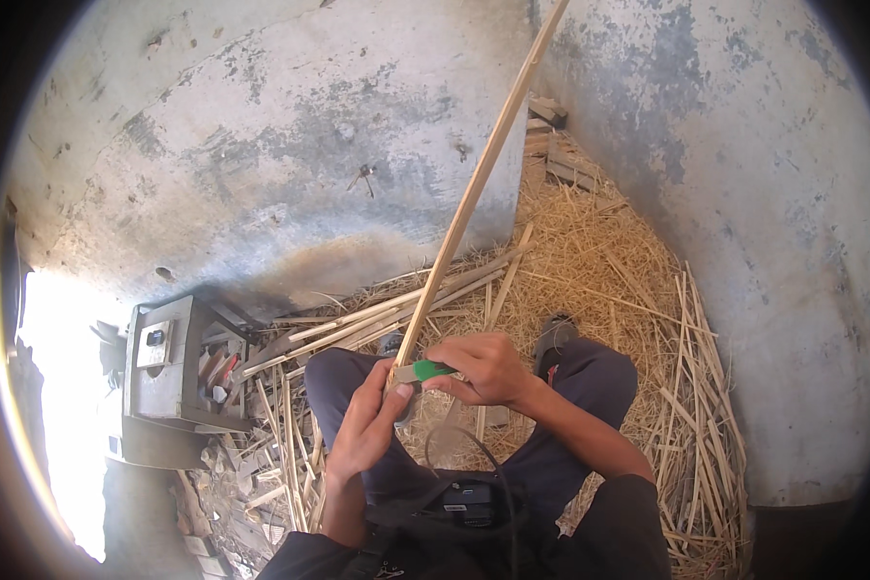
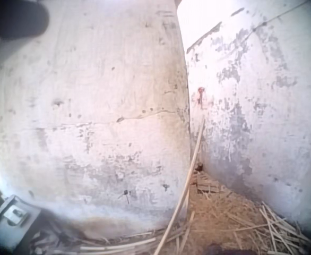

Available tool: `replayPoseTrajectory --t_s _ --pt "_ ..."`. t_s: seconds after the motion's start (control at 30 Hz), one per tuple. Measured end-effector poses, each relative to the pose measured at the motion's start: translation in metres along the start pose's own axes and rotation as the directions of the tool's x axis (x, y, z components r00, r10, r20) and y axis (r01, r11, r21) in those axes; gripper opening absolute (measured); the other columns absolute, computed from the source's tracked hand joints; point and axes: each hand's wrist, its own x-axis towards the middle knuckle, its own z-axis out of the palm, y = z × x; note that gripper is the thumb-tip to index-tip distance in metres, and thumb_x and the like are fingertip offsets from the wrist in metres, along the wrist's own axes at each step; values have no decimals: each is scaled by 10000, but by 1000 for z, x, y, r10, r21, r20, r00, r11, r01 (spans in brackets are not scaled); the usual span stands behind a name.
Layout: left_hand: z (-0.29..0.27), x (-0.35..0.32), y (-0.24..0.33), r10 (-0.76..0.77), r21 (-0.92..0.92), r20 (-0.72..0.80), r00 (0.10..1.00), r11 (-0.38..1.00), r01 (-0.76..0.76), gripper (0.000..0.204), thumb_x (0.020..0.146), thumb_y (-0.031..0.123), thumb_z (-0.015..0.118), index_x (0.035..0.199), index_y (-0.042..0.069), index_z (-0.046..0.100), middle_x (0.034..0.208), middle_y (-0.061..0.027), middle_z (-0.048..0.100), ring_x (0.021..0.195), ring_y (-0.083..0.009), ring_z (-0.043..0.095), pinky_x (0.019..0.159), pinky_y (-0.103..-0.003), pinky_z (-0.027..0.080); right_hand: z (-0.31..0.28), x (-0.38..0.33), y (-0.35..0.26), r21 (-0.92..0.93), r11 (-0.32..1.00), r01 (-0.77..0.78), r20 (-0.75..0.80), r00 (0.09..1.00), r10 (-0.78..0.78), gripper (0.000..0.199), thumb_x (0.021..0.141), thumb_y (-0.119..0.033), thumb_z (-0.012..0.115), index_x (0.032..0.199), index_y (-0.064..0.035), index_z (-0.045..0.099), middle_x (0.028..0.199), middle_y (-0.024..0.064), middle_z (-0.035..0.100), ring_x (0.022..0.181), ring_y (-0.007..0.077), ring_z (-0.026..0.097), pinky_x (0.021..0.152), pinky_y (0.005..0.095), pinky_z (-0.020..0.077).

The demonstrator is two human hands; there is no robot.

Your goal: The person holds a thin wooden strip and uses a utility knife to shave material from its surface.

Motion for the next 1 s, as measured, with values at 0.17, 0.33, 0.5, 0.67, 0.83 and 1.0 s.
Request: replayPoseTrajectory --t_s 0.17,0.33,0.5,0.67,0.83,1.0 --pt "-1 -3 1 -34 72 8 999 997 33 374 1131 187 527 1431 -36 544 1048 -229 700 1000 -320 693 894 -416 498 -3 4 -6 -28 1000 2 7 1000 -1 352 915 -408 844 1035 -85 770 815 47 733 652 250 721 565 372 541" --pt "-2 -1 -15 -73 -75 9 997 994 74 328 1139 222 508 1355 -18 567 921 -152 633 855 -235 597 815 -414 483 -3 9 -13 -86 996 -28 -37 999 24 329 900 -378 861 1031 -87 781 806 35 736 634 232 717 552 360 539" --pt "-3 -1 -21 -124 -211 38 992 969 129 307 1146 246 507 1325 10 586 868 -30 545 788 -111 474 713 -312 414 -2 14 -16 -93 995 -44 -50 998 39 317 892 -370 869 1012 -89 782 799 37 743 624 230 714 546 359 536" --pt "0 -1 -22 -156 -363 46 987 918 162 298 1148 260 508 1333 47 603 871 58 483 763 -45 391 664 -244 330 1 13 -15 -126 990 -56 -49 997 50 313 892 -376 868 1009 -98 784 789 36 744 621 228 714 541 357 532" --pt "0 -4 -23 -184 -419 59 981 888 192 316 1143 269 515 1344 44 609 872 65 461 752 -37 365 656 -234 300 2 13 -18 -173 983 -60 -43 998 53 340 876 -386 888 1001 -84 795 750 46 728 603 236 703 542 348 529" --pt "-1 -7 -32 -182 -426 60 981 884 190 310 1145 277 517 1325 48 621 842 75 435 736 -37 350 648 -237 275 5 11 -17 -182 981 -63 -58 997 53 344 883 -404 878 1008 -93 799 750 38 731 592 231 694 537 352 523"
